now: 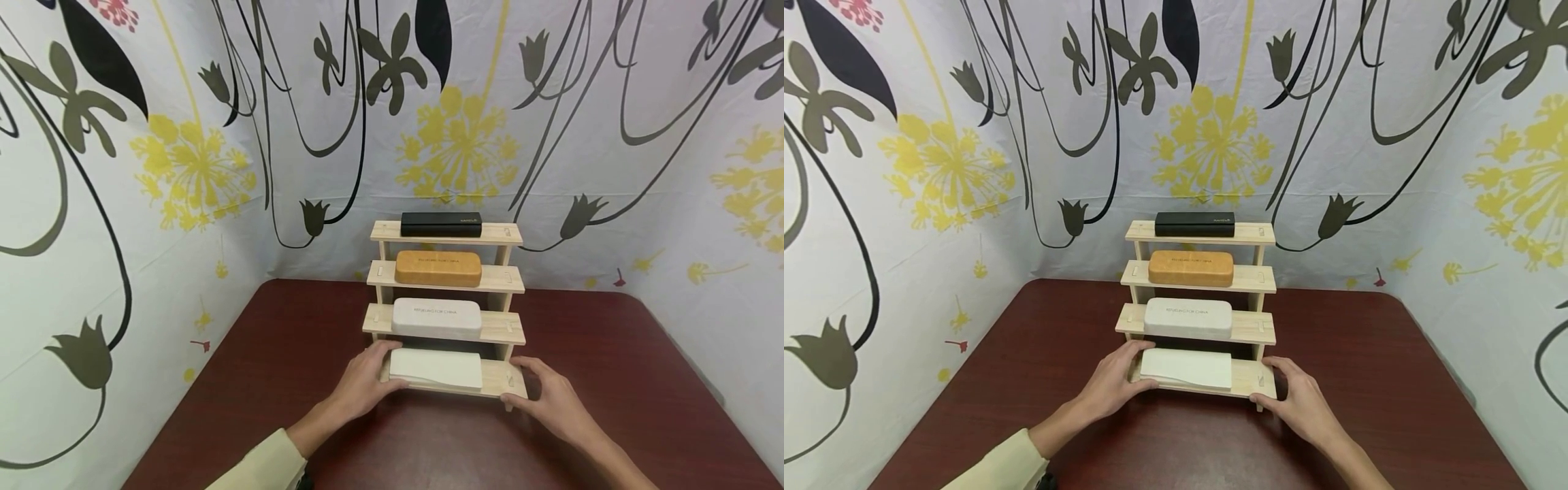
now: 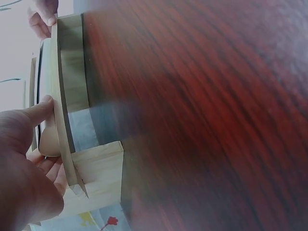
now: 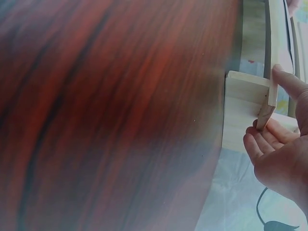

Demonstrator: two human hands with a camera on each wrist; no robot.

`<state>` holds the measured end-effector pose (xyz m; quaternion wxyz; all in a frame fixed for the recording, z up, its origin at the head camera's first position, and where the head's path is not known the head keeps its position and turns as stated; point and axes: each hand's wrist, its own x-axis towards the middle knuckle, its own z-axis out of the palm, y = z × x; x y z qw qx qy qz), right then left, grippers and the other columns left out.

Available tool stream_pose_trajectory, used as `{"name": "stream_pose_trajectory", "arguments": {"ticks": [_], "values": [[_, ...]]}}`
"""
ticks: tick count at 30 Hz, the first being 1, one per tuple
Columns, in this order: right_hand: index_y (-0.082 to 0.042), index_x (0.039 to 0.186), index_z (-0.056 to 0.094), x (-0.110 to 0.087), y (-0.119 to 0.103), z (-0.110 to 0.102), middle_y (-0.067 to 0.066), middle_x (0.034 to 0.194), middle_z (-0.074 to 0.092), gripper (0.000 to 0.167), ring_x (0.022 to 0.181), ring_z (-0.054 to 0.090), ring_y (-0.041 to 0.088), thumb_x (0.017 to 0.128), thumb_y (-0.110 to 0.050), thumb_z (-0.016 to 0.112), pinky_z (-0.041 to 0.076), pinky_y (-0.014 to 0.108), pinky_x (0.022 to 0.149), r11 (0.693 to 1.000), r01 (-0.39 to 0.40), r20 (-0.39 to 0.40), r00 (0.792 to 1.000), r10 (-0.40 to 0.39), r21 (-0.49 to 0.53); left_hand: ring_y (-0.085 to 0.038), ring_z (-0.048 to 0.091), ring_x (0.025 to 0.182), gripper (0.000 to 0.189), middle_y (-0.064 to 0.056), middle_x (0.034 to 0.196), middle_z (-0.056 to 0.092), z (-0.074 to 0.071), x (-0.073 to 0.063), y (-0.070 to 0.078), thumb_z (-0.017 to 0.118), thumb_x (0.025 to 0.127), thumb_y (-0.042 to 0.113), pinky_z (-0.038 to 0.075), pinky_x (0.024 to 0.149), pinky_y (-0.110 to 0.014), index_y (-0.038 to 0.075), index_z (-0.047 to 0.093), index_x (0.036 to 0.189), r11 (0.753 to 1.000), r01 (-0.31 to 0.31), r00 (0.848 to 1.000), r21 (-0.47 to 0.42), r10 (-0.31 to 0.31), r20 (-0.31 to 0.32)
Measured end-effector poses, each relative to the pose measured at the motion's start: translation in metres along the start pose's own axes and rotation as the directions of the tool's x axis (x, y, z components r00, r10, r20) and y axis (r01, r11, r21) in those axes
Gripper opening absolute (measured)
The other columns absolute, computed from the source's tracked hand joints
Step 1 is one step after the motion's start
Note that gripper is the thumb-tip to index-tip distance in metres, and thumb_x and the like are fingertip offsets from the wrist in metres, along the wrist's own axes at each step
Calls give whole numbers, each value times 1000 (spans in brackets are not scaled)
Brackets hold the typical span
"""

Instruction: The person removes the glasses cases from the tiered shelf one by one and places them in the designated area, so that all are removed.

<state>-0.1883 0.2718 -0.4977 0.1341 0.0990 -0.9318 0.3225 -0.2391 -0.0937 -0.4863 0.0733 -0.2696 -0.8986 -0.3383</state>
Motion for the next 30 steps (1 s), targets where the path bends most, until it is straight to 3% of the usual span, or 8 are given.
{"name": "stream_pose_trajectory", "arguments": {"ticks": [18,30], "values": [[-7,133,68,-1,-1,2,12,128,72,71,118,67,34,76,-35,99,54,57,91,1000,7,-26,1000,-8,-18,-19,64,120,67,-7,136,65,-6,-4,7,92,86,34,55,100,-43,11,62,141,999,-37,998,-2,37,-41],[-5,133,67,-1,-1,2,13,127,72,69,116,68,36,77,-32,98,54,58,90,1000,19,-36,999,-20,-21,-25,70,118,66,-7,133,71,-14,-3,14,95,82,37,57,99,-44,13,67,138,996,-89,992,-15,87,-89]]}}
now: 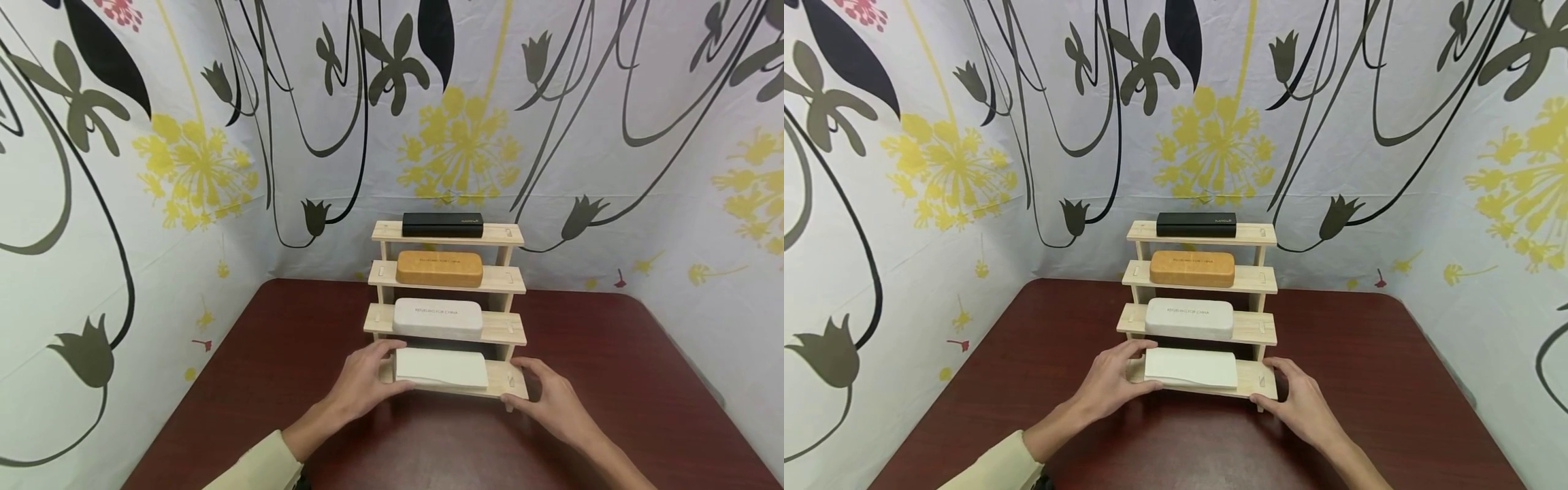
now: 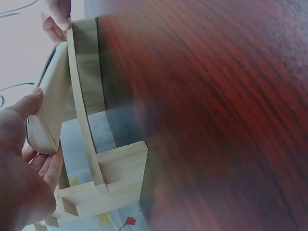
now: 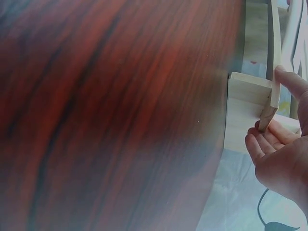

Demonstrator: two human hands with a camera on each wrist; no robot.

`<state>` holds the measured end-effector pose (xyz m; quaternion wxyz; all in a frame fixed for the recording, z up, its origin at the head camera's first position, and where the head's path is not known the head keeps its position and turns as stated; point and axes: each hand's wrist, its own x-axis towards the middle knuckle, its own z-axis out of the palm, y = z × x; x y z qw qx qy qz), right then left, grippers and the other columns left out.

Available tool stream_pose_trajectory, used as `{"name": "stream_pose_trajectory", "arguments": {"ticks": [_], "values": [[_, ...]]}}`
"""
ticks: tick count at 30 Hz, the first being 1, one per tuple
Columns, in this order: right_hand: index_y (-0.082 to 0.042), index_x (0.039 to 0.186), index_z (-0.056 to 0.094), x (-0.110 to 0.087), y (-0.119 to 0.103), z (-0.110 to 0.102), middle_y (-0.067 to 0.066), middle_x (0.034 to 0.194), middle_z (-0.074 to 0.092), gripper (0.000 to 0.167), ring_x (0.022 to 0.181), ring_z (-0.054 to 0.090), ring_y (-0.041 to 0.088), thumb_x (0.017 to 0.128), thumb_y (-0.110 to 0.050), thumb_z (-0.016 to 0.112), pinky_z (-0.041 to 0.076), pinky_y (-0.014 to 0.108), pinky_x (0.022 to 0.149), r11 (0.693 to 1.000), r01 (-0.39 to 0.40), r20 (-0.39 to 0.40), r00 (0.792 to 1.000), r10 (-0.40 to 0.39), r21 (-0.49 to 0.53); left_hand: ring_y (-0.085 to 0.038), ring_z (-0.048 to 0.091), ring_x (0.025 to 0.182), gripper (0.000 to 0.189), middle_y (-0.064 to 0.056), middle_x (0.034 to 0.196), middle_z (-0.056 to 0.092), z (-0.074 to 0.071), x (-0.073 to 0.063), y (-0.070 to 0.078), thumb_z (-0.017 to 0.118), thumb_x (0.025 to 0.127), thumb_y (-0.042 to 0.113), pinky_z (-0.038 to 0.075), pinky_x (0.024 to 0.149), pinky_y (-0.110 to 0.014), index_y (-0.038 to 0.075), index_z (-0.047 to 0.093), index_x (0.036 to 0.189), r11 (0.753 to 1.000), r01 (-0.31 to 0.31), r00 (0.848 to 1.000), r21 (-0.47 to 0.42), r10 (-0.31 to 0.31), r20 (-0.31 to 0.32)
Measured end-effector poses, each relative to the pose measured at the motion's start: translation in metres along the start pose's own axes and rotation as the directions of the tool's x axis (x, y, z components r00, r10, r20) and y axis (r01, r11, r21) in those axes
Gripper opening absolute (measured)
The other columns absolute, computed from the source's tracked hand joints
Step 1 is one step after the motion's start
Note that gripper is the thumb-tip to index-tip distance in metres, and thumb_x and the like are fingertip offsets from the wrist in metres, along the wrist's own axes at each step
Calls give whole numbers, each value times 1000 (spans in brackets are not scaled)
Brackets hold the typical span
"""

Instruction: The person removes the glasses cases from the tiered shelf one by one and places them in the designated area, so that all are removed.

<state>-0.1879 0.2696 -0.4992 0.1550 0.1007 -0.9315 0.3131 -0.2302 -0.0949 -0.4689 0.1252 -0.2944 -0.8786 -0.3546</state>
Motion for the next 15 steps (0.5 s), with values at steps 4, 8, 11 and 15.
{"name": "stream_pose_trajectory", "arguments": {"ticks": [4,8,11,15], "values": [[-5,133,67,0,-1,0,13,127,72,69,116,67,35,77,-32,98,54,57,90,1000,-9,9,1000,9,-1,-21,70,118,67,-6,131,73,-2,1,0,96,80,36,58,98,-42,12,69,136,999,-38,999,10,39,-31],[-5,133,67,1,-1,-1,14,127,71,70,116,67,35,77,-33,98,54,57,90,1000,-14,18,1000,14,1,-18,71,115,66,-5,128,74,-5,1,2,97,79,38,59,95,-40,10,71,133,997,-74,995,25,76,-63],[-5,133,67,1,-1,-1,14,127,71,70,117,67,36,77,-33,98,54,58,91,1000,-14,16,1000,14,6,-17,72,113,67,-3,126,75,-8,1,3,97,78,39,60,93,-39,9,72,132,995,-96,992,35,99,-81],[-5,134,67,0,-1,0,14,128,71,70,118,67,36,77,-31,98,54,58,92,1000,-22,20,1000,22,2,-14,72,110,67,-1,124,76,-12,2,5,97,77,41,60,90,-37,10,72,131,990,-130,986,49,134,-94]]}}
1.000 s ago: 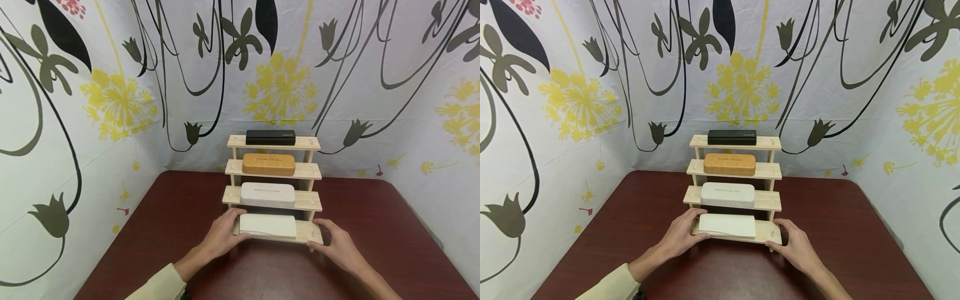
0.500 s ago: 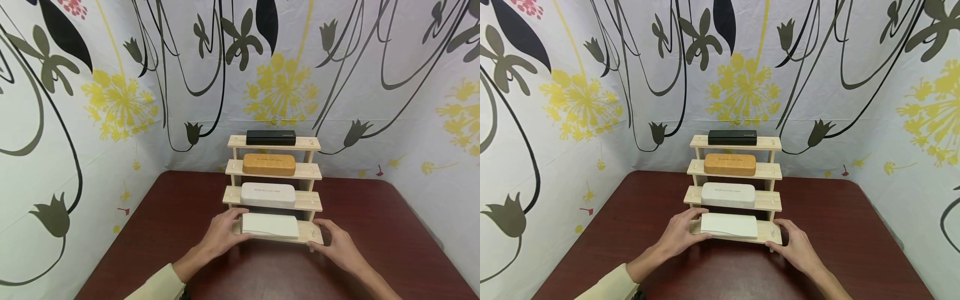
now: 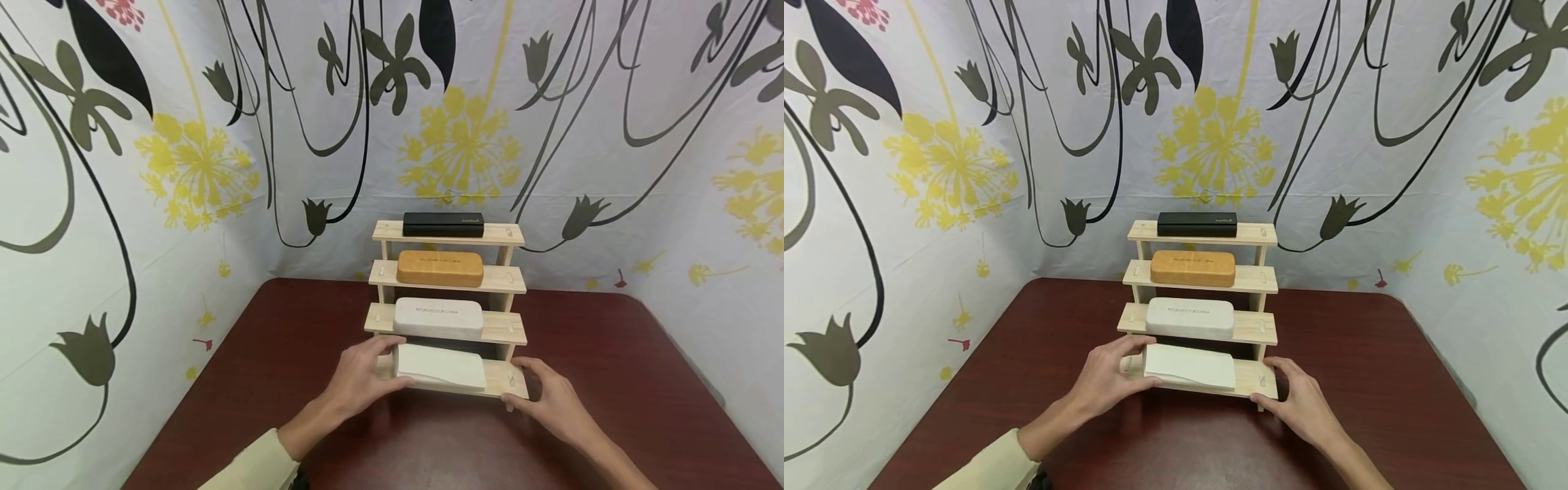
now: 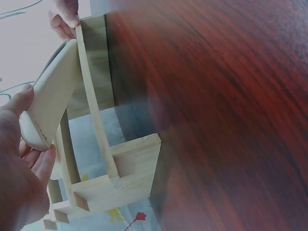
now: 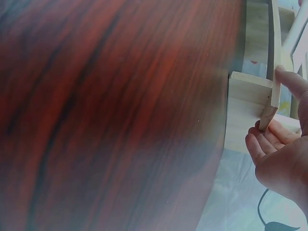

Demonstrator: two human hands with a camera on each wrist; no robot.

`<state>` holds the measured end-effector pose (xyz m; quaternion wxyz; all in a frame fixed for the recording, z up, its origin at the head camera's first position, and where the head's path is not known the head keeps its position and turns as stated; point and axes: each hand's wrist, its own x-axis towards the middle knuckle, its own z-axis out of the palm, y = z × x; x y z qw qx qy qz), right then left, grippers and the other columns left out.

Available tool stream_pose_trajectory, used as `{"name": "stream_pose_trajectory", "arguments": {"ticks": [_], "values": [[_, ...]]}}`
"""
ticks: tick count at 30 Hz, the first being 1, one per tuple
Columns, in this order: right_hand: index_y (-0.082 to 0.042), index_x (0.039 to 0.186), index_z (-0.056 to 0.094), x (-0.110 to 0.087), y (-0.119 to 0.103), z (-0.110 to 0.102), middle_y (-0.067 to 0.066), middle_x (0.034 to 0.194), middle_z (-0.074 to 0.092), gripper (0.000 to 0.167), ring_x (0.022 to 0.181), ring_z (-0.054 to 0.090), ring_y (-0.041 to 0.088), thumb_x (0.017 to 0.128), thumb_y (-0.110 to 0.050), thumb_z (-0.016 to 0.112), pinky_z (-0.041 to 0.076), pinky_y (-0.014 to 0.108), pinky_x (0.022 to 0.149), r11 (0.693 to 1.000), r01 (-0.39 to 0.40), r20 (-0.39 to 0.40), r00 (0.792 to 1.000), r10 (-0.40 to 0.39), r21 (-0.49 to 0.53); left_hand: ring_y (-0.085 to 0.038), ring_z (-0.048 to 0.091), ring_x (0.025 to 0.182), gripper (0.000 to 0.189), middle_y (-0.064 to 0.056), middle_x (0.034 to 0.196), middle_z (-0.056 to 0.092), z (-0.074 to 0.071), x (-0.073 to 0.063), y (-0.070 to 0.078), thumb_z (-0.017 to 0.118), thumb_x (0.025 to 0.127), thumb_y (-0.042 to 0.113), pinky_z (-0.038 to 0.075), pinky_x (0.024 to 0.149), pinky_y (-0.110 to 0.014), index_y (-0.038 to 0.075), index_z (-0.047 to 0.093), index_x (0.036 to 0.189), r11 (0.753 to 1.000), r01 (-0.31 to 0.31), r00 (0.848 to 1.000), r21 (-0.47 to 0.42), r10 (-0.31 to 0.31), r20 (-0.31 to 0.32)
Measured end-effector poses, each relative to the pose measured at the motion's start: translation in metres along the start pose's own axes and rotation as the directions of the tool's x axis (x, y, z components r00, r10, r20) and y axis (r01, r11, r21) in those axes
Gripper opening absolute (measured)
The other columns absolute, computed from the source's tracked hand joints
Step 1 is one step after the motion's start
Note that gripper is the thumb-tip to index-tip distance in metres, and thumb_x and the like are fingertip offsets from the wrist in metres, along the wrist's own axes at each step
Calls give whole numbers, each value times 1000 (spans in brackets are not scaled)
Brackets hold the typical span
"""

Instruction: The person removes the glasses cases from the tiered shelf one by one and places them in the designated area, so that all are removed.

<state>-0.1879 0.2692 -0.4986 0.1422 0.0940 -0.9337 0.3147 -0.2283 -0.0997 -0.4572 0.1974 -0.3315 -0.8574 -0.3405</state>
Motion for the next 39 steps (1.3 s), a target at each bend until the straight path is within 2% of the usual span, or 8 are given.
{"name": "stream_pose_trajectory", "arguments": {"ticks": [8,11,16,23,25,29,35,39], "values": [[-6,132,68,-1,-1,0,13,127,72,70,116,68,34,76,-32,99,54,57,90,1000,-4,-2,1000,4,2,-18,73,96,65,4,117,76,-12,0,2,98,75,42,60,81,-32,14,74,128,999,-39,999,-9,39,0],[-6,132,68,-1,-1,0,13,126,72,70,116,68,34,75,-33,99,54,57,90,1000,-6,0,1000,6,3,-15,72,94,65,5,115,76,-17,0,4,99,74,44,60,80,-33,14,74,126,998,-54,999,-17,53,-10],[-6,132,68,-1,-2,-1,13,127,72,70,116,68,36,76,-32,99,54,58,91,1000,-7,4,1000,7,5,-12,72,95,64,4,117,76,-26,-1,3,101,72,38,62,79,-39,12,74,125,994,-83,996,-67,80,-48],[-6,132,68,-1,-2,-1,13,127,72,69,118,68,36,76,-32,98,54,58,92,1000,-7,3,1000,7,11,-14,73,93,63,4,116,76,-45,1,2,101,73,29,60,80,-25,10,74,127,989,-84,995,-124,76,-66],[-6,133,68,-1,-2,-2,13,127,72,69,118,67,37,77,-33,98,54,58,93,1000,-9,5,1000,9,16,-11,74,93,63,3,118,76,-51,2,2,101,73,29,61,82,-24,10,73,127,987,-91,994,-133,81,-75],[-5,133,67,0,-2,-2,15,128,71,70,119,67,39,76,-33,99,54,60,94,1000,-10,10,1000,10,21,-15,76,97,63,1,121,75,-62,5,1,101,74,28,61,86,-28,10,73,128,983,-108,991,-149,95,-96],[-4,134,66,0,-2,-2,18,130,70,73,120,66,41,76,-33,99,54,63,94,1000,-16,25,1000,16,20,-17,74,106,61,2,122,75,-81,7,-4,100,75,26,62,90,-34,11,73,128,982,-87,990,-166,67,-123],[-3,134,66,0,-2,-2,19,130,70,74,121,66,42,76,-34,99,54,63,94,1000,-16,30,999,16,18,-17,72,110,60,3,122,75,-92,9,-10,101,75,22,61,93,-37,12,74,128,981,-46,990,-189,19,-142]]}}
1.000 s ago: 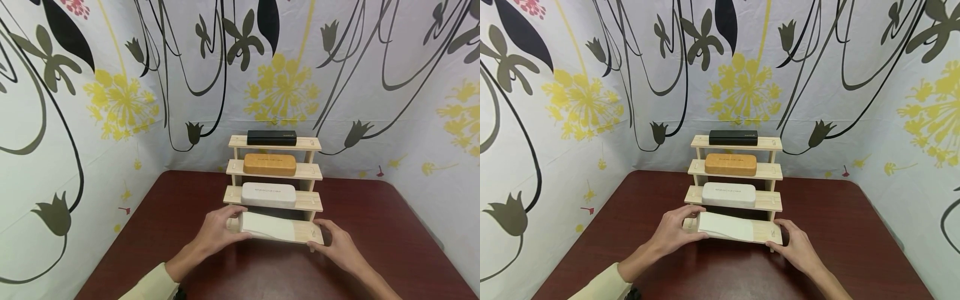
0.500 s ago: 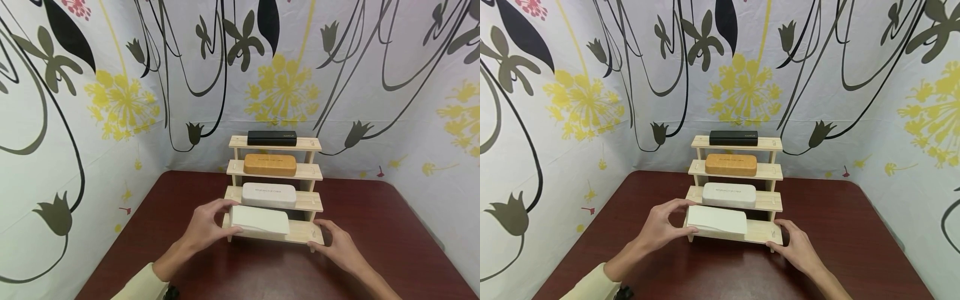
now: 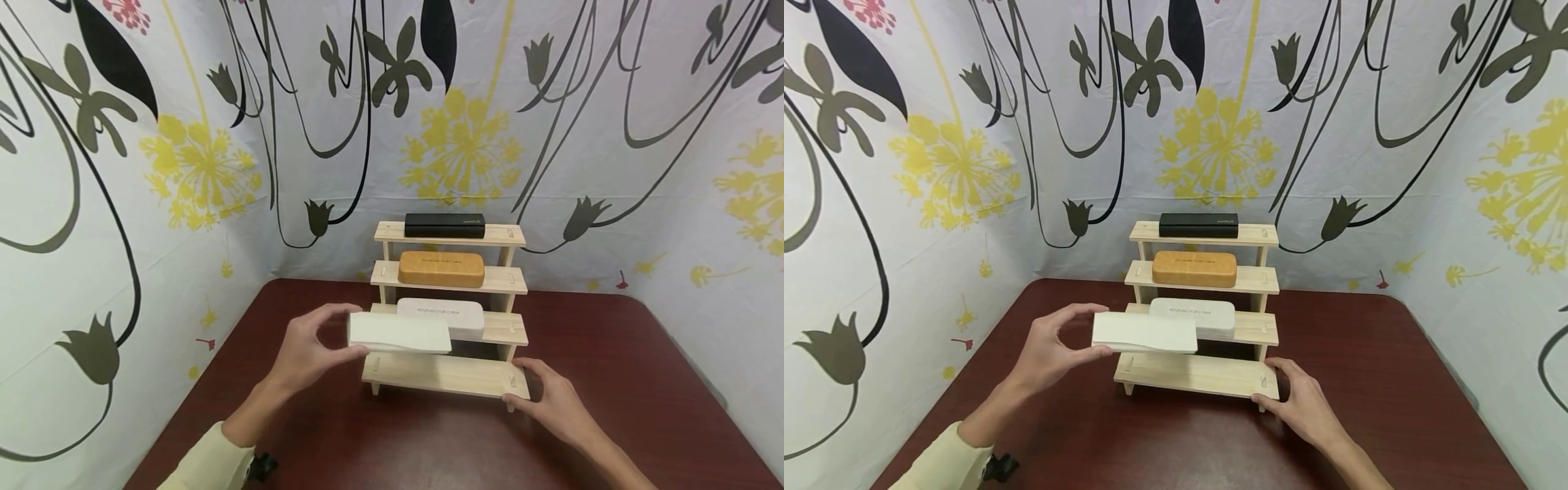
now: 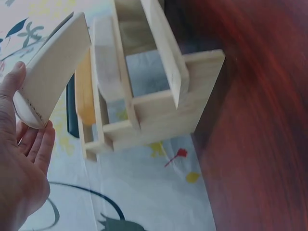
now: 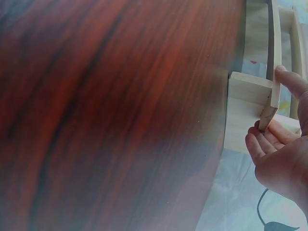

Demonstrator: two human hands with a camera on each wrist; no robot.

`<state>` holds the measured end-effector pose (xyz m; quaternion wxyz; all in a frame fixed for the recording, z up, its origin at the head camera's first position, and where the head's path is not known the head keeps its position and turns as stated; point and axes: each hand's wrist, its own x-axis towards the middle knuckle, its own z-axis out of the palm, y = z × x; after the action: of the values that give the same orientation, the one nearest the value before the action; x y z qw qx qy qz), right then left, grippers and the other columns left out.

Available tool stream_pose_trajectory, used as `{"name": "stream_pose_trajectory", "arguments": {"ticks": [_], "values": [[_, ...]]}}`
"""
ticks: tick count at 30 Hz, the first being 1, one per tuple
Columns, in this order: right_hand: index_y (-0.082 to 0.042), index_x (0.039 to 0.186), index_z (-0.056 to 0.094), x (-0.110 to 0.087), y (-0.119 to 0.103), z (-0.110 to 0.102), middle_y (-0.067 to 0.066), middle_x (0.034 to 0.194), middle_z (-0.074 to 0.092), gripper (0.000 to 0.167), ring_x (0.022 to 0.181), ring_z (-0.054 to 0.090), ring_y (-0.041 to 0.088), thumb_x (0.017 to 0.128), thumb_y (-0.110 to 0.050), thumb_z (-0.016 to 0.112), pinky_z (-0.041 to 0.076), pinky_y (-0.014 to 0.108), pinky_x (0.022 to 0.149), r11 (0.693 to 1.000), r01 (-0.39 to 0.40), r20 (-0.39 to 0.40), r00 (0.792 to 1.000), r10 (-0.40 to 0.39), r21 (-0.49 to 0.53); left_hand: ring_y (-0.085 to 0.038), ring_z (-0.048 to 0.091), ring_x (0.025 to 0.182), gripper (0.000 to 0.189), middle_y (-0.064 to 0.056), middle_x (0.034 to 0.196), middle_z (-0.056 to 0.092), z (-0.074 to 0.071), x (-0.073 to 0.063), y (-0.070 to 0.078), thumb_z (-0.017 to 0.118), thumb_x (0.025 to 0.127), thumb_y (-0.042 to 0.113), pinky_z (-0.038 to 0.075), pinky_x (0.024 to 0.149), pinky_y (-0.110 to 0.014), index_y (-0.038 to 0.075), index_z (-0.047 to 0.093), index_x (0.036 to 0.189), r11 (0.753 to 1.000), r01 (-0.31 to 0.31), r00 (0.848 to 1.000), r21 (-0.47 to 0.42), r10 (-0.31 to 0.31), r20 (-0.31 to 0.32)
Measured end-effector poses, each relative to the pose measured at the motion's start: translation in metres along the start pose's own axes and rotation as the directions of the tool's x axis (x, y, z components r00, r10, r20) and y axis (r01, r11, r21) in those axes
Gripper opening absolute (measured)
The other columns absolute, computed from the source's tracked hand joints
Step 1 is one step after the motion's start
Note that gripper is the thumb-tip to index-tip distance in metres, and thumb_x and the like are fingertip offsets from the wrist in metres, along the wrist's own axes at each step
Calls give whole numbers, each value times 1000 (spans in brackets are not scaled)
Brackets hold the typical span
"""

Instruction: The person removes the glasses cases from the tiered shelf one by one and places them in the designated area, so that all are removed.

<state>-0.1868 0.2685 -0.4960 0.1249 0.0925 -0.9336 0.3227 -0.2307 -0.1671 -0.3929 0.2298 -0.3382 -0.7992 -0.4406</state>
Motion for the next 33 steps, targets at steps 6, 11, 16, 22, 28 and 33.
{"name": "stream_pose_trajectory", "arguments": {"ticks": [6,11,16,22,28,33], "values": [[-3,134,66,-1,-1,0,18,130,70,72,121,66,42,77,-33,98,54,63,94,1000,-1,-3,1000,1,0,-21,73,106,60,0,118,76,-14,3,-7,101,72,12,58,94,-28,11,75,127,996,81,994,-32,-83,-65],[-3,134,66,0,0,0,20,131,69,73,122,65,44,77,-34,98,53,64,94,1000,3,-1,1000,-3,-3,-27,75,101,59,-7,117,77,-26,8,-5,99,72,3,59,90,-27,4,74,126,992,122,986,-26,-125,-111],[-4,134,66,-1,1,0,18,130,70,71,121,66,42,77,-33,98,54,62,94,1000,6,-8,1000,-5,7,-27,75,101,55,-11,117,77,-38,12,10,96,75,0,60,88,-28,-1,73,125,990,138,980,-14,-138,-145],[-4,134,66,-1,1,0,18,130,70,72,120,66,42,77,-35,98,54,62,92,1000,9,-8,1000,-9,5,-21,73,103,55,-10,120,76,-46,11,8,96,76,2,60,87,-29,-1,73,126,984,174,968,25,-167,-187],[-4,134,67,-2,0,0,16,129,71,71,120,67,41,77,-33,98,54,60,93,1000,7,-16,1000,-6,7,-17,72,100,54,-11,120,76,-52,10,-3,95,78,3,59,84,-23,0,73,127,976,219,956,0,-215,-202],[-4,134,67,-2,0,0,15,128,71,71,120,67,39,77,-32,98,55,59,93,1000,10,-21,1000,-9,8,-14,74,98,53,-15,119,75,-58,10,-12,93,80,1,61,84,-23,-2,71,128,967,246,946,-70,-256,-201]]}}
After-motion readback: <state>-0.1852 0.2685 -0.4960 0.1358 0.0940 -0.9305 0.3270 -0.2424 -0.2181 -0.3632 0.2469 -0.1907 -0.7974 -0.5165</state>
